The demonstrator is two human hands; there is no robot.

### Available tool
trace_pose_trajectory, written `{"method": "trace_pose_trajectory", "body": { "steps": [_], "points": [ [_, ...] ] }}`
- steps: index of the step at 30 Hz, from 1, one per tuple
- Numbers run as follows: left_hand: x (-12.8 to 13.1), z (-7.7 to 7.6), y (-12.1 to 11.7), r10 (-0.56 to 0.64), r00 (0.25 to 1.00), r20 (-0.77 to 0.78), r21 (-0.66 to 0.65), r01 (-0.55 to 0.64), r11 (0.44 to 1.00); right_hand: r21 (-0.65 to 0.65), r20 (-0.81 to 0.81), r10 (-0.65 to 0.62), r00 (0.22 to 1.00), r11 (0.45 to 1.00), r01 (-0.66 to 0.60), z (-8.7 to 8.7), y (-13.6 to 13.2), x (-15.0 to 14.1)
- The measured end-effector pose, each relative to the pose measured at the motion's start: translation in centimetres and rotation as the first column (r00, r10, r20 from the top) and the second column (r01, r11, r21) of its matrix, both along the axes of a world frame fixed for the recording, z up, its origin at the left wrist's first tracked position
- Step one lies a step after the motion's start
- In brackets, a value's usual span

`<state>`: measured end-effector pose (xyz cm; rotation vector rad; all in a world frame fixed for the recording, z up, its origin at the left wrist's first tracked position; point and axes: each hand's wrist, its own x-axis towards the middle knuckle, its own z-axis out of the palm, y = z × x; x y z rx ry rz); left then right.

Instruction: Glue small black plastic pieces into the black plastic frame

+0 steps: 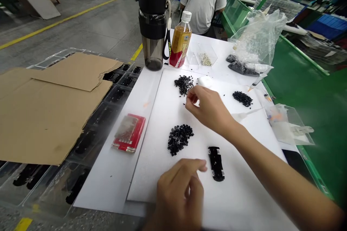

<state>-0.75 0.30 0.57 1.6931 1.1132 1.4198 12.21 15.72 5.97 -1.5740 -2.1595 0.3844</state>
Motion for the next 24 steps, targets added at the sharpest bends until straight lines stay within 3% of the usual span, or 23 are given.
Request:
{"method": "trace_pose_trajectory", "body": {
  "steps": [1, 3, 4, 5, 8, 10, 13, 15, 18, 20, 24],
  "points": [
    [-0.1, 0.1, 0.0, 0.024, 0.999, 0.034, -0.034, -0.023, 0.999, -0.017, -0.070, -0.033, 0.997, 0.999, 0.031, 0.6, -2.2, 0.2],
    [0.0, 0.4, -0.2, 0.072, 0.994, 0.078, -0.051, -0.068, 0.996, -0.266, -0.442, -0.172, 0.880, 0.962, 0.054, 1.4, -7.2, 1.0],
    [0.1, 0.5, -0.4, 0.085, 0.993, 0.079, -0.027, -0.083, 0.996, -0.416, -0.536, -0.247, 0.807, 0.909, 0.001, 1.5, -9.8, 1.4],
    [0.3, 0.6, -0.6, 0.084, 0.994, 0.068, 0.014, -0.085, 0.996, -0.506, -0.583, -0.308, 0.752, 0.861, -0.040, 1.3, -12.1, 1.8],
    [1.2, 0.7, -1.4, 0.043, 0.999, 0.003, 0.098, -0.044, 0.994, -0.621, -0.624, -0.506, 0.595, 0.784, 0.015, 0.0, -17.1, 2.6],
    [2.1, 0.4, -2.2, 0.077, 0.996, -0.055, 0.123, -0.070, 0.990, -0.651, -0.634, -0.591, 0.498, 0.756, 0.068, -1.1, -18.7, 2.7],
    [3.3, -0.7, -3.6, 0.231, 0.961, -0.151, 0.187, -0.202, 0.961, -0.691, -0.624, -0.668, 0.405, 0.714, 0.113, -1.9, -19.6, 2.6],
    [3.7, -1.3, -4.2, 0.301, 0.927, -0.223, 0.236, -0.248, 0.939, -0.715, -0.608, -0.704, 0.368, 0.687, 0.132, -1.9, -19.9, 2.6],
    [3.4, -1.3, -4.3, 0.308, 0.897, -0.316, 0.327, -0.202, 0.923, -0.718, -0.602, -0.710, 0.364, 0.681, 0.141, -1.5, -20.2, 2.9],
    [2.7, -0.6, -3.9, 0.225, 0.900, -0.373, 0.354, -0.087, 0.931, -0.703, -0.599, -0.696, 0.397, 0.694, 0.156, -1.3, -20.4, 3.1],
    [1.5, 1.0, -2.9, 0.038, 0.875, -0.483, 0.289, 0.118, 0.950, -0.652, -0.560, -0.689, 0.460, 0.709, 0.268, -0.8, -21.0, 3.1]
  ]
}}
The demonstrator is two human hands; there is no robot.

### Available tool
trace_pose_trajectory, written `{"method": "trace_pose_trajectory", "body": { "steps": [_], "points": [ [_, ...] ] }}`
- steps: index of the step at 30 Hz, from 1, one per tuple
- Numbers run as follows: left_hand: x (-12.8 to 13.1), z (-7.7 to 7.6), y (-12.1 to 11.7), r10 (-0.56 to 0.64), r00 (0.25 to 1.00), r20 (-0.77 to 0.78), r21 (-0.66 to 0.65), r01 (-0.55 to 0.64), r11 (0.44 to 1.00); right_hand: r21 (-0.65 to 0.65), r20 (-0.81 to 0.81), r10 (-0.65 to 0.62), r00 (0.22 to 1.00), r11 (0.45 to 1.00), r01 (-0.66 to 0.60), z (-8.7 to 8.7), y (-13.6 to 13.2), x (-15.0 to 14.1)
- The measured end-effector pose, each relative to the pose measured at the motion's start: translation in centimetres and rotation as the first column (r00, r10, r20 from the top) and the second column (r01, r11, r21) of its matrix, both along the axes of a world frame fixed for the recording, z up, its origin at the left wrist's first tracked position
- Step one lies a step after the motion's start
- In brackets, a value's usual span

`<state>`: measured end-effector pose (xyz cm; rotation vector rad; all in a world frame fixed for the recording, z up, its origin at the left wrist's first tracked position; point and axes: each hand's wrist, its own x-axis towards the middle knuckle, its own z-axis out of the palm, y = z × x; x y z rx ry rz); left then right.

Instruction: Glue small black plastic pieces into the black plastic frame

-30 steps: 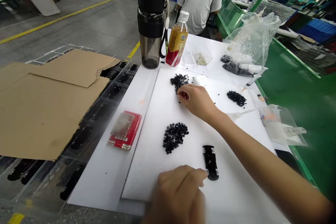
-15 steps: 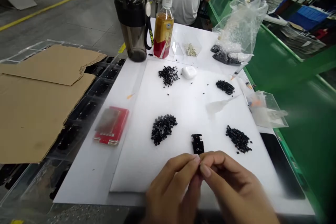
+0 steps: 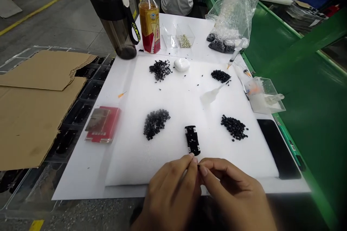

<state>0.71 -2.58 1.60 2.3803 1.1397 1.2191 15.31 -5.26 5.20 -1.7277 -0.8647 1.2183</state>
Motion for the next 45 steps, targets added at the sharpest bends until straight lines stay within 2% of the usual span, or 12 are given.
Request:
{"method": "trace_pose_trajectory", "body": {
  "steps": [4, 12, 14, 18, 21, 25, 27, 30, 33, 36, 40, 45],
  "points": [
    [-0.1, 0.4, 0.0, -0.051, 0.999, 0.000, -0.009, 0.051, 0.999, 0.079, 0.109, -0.038, 0.993, 0.996, 0.029, 0.4, -0.3, -0.2],
    [-0.1, -0.3, 0.6, -0.169, 0.986, -0.013, -0.011, 0.168, 0.986, 0.067, 0.112, 0.030, 0.993, 0.997, -0.038, 0.6, 0.0, 0.6],
    [-0.2, -0.3, 1.0, -0.172, 0.985, 0.009, -0.021, 0.173, 0.985, 0.070, 0.077, 0.071, 0.995, 0.995, -0.077, 0.4, 0.2, 1.0],
    [-0.6, -0.1, 1.6, -0.211, 0.977, 0.029, -0.031, 0.212, 0.977, -0.004, -0.096, 0.154, 0.983, 0.988, -0.155, -0.2, 0.4, 1.8],
    [-0.8, -0.1, 1.9, -0.260, 0.965, 0.006, -0.018, 0.261, 0.965, 0.009, -0.120, 0.212, 0.970, 0.977, -0.213, -0.3, 0.6, 2.4],
    [-0.7, -0.1, 1.8, -0.258, 0.965, 0.049, -0.061, 0.261, 0.963, 0.136, 0.029, 0.284, 0.958, 0.949, -0.285, -0.2, 1.0, 2.6],
    [-0.5, 0.1, 1.7, -0.215, 0.967, 0.139, -0.158, 0.236, 0.959, 0.237, 0.181, 0.262, 0.948, 0.924, -0.301, -0.2, 1.1, 2.5],
    [-0.2, 0.6, 1.5, -0.133, 0.938, 0.321, -0.347, 0.247, 0.905, 0.338, 0.387, 0.225, 0.894, 0.868, -0.364, -0.2, 1.1, 2.1],
    [-0.1, 1.1, 1.6, -0.066, 0.896, 0.439, -0.475, 0.294, 0.829, 0.360, 0.466, 0.225, 0.856, 0.835, -0.416, -0.2, 1.1, 1.9],
    [-0.3, 1.1, 1.6, -0.056, 0.861, 0.505, -0.497, 0.343, 0.797, 0.323, 0.371, 0.269, 0.889, 0.860, -0.395, -0.1, 1.2, 1.8],
    [-0.5, 0.6, 1.3, -0.109, 0.847, 0.521, -0.429, 0.370, 0.824, 0.217, 0.111, 0.341, 0.934, 0.908, -0.357, 0.0, 1.3, 2.1],
    [-1.0, 0.1, 1.5, -0.178, 0.842, 0.509, -0.374, 0.403, 0.835, 0.112, -0.106, 0.365, 0.925, 0.929, -0.354, 0.3, 1.2, 2.7]
  ]
}}
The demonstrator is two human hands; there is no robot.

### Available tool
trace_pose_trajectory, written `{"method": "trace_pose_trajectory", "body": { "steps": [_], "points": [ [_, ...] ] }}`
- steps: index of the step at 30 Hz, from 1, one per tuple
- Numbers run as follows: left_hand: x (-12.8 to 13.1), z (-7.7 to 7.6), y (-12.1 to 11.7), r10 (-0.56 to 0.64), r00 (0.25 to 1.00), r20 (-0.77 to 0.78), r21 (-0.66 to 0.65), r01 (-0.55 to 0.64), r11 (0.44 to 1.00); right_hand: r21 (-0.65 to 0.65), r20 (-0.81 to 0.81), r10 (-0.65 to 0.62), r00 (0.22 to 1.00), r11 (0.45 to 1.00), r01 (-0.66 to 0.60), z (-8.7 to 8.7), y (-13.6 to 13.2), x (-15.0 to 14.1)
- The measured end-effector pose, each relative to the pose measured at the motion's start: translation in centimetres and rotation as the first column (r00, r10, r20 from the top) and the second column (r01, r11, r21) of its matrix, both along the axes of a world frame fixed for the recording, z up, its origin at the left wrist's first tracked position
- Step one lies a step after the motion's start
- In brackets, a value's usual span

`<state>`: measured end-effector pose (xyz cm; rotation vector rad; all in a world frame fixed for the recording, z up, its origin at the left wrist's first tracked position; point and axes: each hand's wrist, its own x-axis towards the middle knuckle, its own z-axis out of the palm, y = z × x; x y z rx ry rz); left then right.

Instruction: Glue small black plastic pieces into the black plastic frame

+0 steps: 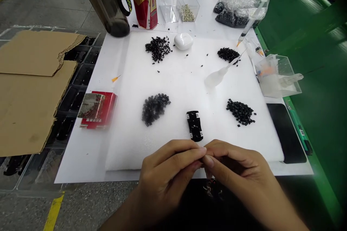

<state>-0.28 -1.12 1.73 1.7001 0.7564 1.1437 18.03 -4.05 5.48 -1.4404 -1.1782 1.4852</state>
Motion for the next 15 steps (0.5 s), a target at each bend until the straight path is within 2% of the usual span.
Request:
{"method": "trace_pose_trajectory", "body": {
  "steps": [3, 7, 9, 12, 15],
  "points": [
    [-0.4, 0.1, 0.2, 0.000, 0.998, -0.066, 0.088, 0.006, 0.996, 0.014, 0.042, 0.038, 0.998, 0.999, -0.039, 0.4, 0.1, 0.2],
    [-0.7, 0.1, -0.2, 0.037, 0.972, -0.233, 0.204, 0.011, 0.979, 0.174, 0.196, 0.061, 0.979, 0.980, -0.096, 0.7, 0.2, 0.0],
    [-0.6, -0.1, -0.5, 0.043, 0.968, -0.247, 0.212, 0.011, 0.977, 0.242, 0.268, 0.057, 0.962, 0.962, -0.124, 0.6, 0.0, 0.0],
    [-0.2, -0.2, -0.6, 0.017, 0.991, -0.132, 0.067, -0.008, 0.998, 0.381, 0.463, -0.043, 0.885, 0.911, -0.155, 0.2, -0.7, 0.0],
    [0.2, 0.2, -0.2, -0.011, 1.000, -0.015, -0.154, 0.009, 0.988, 0.574, 0.652, -0.239, 0.719, 0.775, -0.263, -0.3, -1.5, 0.2]
  ]
}}
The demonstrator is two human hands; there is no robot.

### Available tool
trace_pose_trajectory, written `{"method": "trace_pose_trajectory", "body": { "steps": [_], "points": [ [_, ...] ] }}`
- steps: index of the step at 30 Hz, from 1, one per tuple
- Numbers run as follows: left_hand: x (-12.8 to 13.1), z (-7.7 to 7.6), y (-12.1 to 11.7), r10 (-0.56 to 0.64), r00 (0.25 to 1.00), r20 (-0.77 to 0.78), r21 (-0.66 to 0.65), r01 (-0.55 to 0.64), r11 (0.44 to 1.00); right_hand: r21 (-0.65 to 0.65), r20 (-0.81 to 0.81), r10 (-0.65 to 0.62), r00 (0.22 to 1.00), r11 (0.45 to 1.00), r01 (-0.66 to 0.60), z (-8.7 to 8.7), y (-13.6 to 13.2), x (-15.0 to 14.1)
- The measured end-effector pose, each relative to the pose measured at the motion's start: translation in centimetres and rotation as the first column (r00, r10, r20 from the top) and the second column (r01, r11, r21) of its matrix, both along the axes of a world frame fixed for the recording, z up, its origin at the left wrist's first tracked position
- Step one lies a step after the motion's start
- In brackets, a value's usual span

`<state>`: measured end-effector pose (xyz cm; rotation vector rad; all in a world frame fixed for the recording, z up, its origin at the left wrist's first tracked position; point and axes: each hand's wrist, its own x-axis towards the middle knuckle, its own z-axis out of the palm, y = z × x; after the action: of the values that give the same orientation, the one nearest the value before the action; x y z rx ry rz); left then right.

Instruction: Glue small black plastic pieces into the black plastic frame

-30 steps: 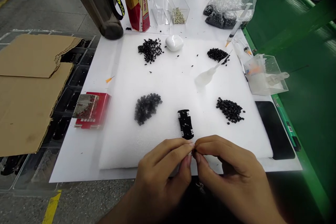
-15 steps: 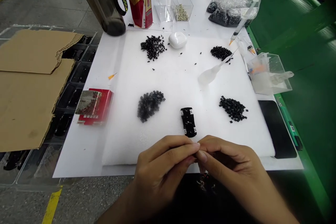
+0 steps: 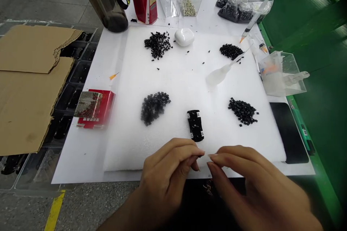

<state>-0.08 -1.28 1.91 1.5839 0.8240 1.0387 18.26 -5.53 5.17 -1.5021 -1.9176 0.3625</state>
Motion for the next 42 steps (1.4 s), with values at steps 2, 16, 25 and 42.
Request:
{"method": "trace_pose_trajectory", "body": {
  "steps": [2, 16, 25, 42],
  "points": [
    [0.1, 0.4, 0.4, -0.034, 0.999, 0.008, -0.129, 0.035, 0.991, 0.101, 0.097, 0.037, 0.995, 0.994, -0.047, -0.3, -0.2, 0.1],
    [-0.8, 2.7, 1.9, -0.328, 0.888, -0.322, -0.446, 0.163, 0.880, 0.070, 0.462, 0.371, 0.805, 0.890, -0.451, 0.8, 1.3, 0.6],
    [-0.6, 3.1, 2.5, -0.405, 0.809, -0.426, -0.637, 0.050, 0.770, 0.133, 0.478, 0.295, 0.827, 0.907, -0.400, -0.5, 0.9, -0.3],
    [0.6, -1.1, 1.4, 0.207, 0.925, -0.319, 0.315, -0.103, 0.944, -0.130, 0.199, 0.047, 0.979, 0.991, -0.021, -2.0, 1.7, 3.5]
  ]
}}
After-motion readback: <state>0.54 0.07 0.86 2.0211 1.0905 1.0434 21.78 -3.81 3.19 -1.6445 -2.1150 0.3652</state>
